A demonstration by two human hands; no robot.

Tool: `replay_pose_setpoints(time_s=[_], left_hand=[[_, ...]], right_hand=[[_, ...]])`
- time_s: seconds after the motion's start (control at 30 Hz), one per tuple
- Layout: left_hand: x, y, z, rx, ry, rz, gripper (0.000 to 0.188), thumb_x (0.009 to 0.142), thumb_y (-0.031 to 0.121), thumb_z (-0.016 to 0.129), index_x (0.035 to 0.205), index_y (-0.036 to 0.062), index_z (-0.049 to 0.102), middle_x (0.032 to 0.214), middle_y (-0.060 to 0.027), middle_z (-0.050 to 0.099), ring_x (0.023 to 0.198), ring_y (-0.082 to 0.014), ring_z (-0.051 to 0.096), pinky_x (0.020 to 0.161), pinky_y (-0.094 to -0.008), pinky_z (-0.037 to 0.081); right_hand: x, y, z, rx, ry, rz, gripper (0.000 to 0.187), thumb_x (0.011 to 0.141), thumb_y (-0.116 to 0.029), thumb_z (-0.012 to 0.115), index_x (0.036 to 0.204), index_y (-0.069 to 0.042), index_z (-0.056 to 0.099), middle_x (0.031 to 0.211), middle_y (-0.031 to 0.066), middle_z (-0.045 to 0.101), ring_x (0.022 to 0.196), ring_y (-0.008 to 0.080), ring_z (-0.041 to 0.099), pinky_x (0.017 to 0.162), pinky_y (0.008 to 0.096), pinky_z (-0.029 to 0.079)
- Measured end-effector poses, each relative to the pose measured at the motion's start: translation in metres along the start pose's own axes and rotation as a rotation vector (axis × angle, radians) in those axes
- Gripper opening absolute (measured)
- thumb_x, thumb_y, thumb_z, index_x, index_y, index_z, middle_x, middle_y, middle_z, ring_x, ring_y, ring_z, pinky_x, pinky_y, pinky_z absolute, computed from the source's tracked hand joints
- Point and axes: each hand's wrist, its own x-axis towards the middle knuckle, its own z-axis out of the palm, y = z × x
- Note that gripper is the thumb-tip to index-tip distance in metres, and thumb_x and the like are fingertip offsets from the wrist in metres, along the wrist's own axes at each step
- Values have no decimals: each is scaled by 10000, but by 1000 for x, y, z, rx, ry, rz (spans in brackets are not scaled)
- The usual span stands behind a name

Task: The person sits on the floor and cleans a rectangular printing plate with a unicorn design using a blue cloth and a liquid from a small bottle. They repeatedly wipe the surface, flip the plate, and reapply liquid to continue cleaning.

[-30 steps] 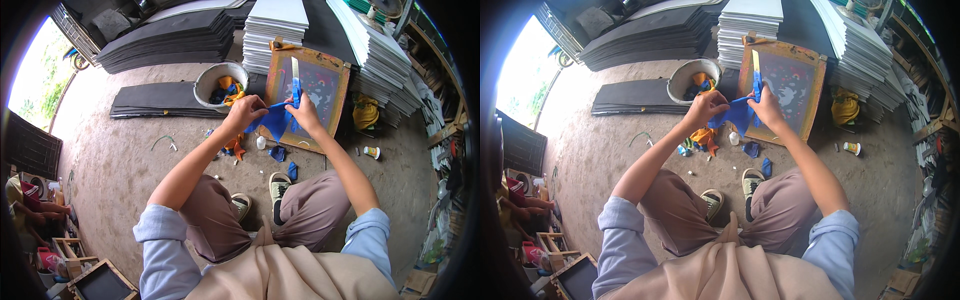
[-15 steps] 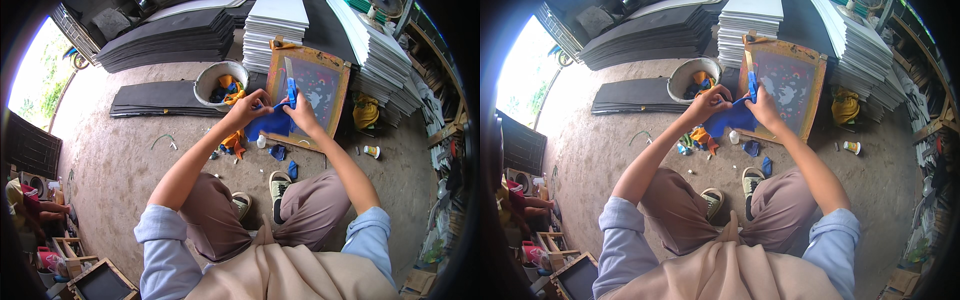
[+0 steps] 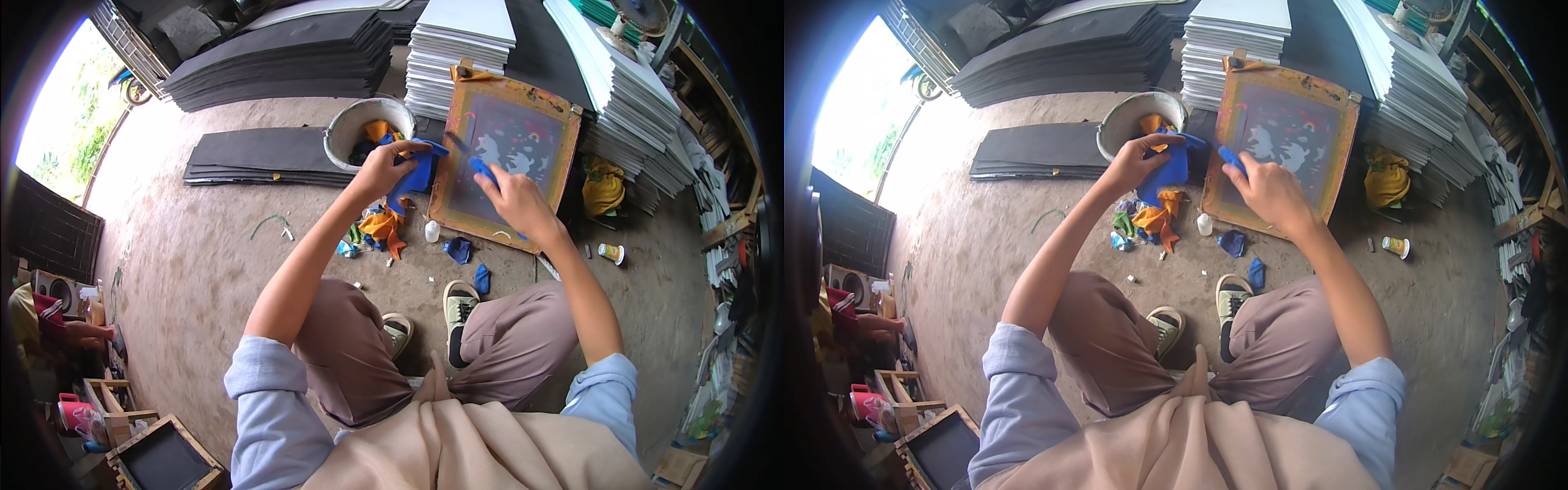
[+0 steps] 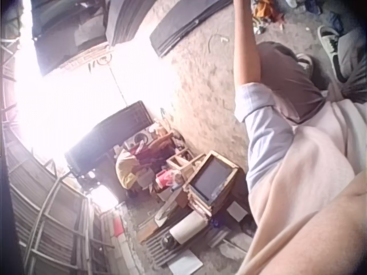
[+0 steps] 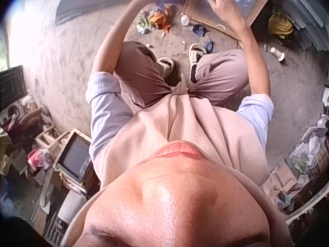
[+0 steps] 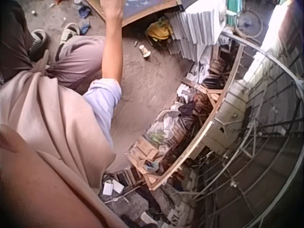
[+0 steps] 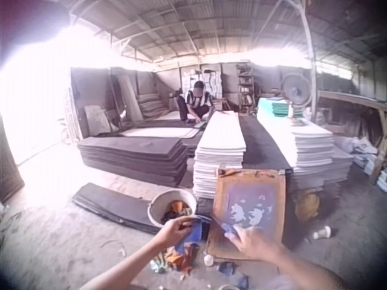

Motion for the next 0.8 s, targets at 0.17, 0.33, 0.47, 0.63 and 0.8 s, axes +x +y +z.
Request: replay_pose_setpoints(time_s=[0.17,0.33,0.47,0.63,0.8], left_hand=[[0,-2,-2,41,70,39,338,815,18,596,1146,81,630,1011,-140,672,907,-220,652,824,-325,494],[-1,2,1,114,72,155,356,784,5,587,1135,55,624,1042,-148,663,970,-267,641,867,-345,475],[-2,2,1,146,59,159,368,770,-6,578,1131,44,621,1049,-149,660,976,-272,636,874,-344,472],[-1,9,2,154,-17,58,400,782,-20,535,1166,65,607,1092,-122,644,1008,-223,616,899,-330,451],[1,8,6,204,-18,85,407,769,-2,538,1164,68,611,1072,-145,647,995,-245,623,887,-341,461]], right_hand=[[-8,-18,11,-203,79,-163,317,937,-338,476,886,-32,542,596,161,616,618,341,649,537,427,521],[-2,-24,28,-272,76,-195,272,926,-305,506,842,-47,533,546,127,602,568,308,650,498,400,518],[1,-27,30,-274,30,-168,272,931,-302,496,930,-32,529,572,158,601,583,329,639,503,416,518],[0,-30,32,-280,41,-167,254,929,-283,501,927,-29,520,558,157,596,583,329,642,487,412,519],[0,-36,32,-200,-31,-91,239,929,-256,491,943,-19,514,616,198,616,646,371,646,564,468,526]])
